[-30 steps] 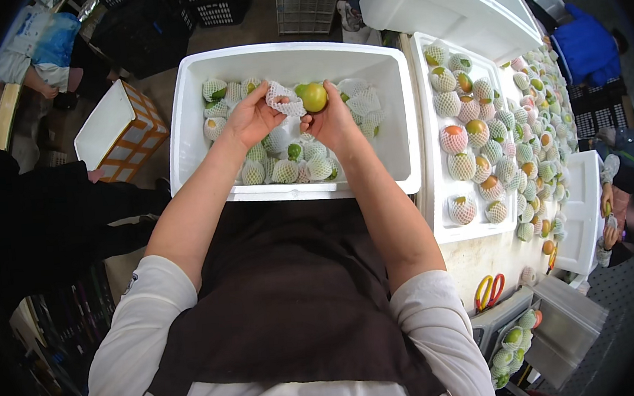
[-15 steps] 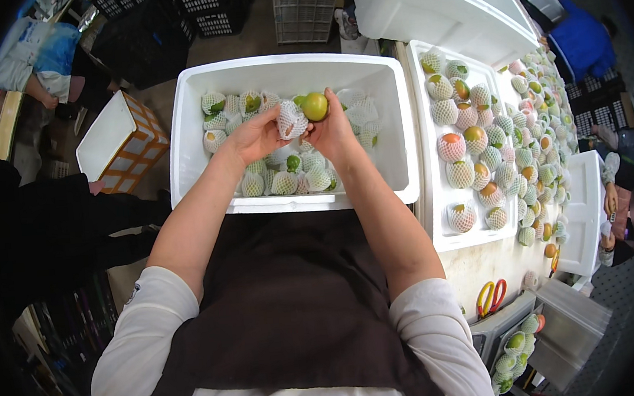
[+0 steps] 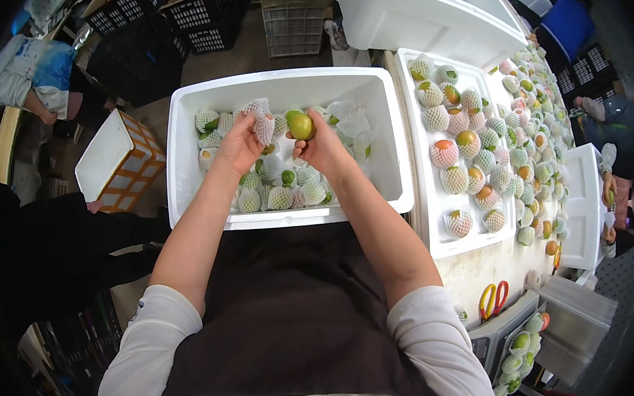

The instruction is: The person repeatedly picks up green and yellow fruit from a white bin, wraps each piece in a white foam net, and places it into a second bin. The process is continuous and repetitive throughout the clip.

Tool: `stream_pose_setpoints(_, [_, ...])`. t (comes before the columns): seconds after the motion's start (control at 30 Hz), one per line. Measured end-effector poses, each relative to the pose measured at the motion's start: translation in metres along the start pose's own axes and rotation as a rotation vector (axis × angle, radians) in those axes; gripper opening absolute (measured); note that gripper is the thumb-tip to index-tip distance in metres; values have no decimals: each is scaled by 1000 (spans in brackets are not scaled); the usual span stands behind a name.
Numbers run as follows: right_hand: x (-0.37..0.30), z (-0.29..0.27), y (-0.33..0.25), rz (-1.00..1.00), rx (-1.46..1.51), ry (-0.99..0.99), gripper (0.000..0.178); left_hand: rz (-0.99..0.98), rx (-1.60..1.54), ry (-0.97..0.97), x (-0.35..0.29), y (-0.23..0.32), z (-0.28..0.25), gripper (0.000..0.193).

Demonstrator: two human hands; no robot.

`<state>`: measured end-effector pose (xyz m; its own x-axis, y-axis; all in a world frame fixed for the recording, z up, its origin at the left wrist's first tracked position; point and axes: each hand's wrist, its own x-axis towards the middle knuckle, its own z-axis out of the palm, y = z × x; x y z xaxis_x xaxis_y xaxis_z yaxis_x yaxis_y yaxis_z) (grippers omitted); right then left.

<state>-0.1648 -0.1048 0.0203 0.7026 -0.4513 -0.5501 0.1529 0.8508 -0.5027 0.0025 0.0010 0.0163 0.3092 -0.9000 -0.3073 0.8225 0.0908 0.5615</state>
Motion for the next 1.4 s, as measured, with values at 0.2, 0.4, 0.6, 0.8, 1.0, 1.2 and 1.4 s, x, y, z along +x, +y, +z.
stream_pose_setpoints(0.2, [-4, 6, 1, -104, -134, 35, 43, 36, 328, 82, 4, -8, -1, 28])
stream_pose_setpoints(0.4, [-1, -8, -5, 2, -53, -125, 48, -27, 504, 89, 7, -12, -9, 19])
stream_pose_setpoints(0.6, [1, 1, 3, -117, -45, -18, 47, 19, 454, 138, 1, -8, 2, 20])
stream_pose_setpoints(0.8, [7, -1, 6, -115, -119, -8, 37, 115, 686, 119, 3, -14, -4, 22])
stream_pose_setpoints(1.0, [3, -5, 2, -124, -130, -128, 35, 57, 614, 132, 9, -15, -12, 18])
stream_pose_setpoints(1.2, [4, -4, 3, -181, -243, -89, 33, 72, 521, 133, 6, -15, -6, 22])
stream_pose_setpoints(1.4, [-1, 0, 4, -228, -263, -78, 35, 24, 659, 162, 4, -11, -2, 32])
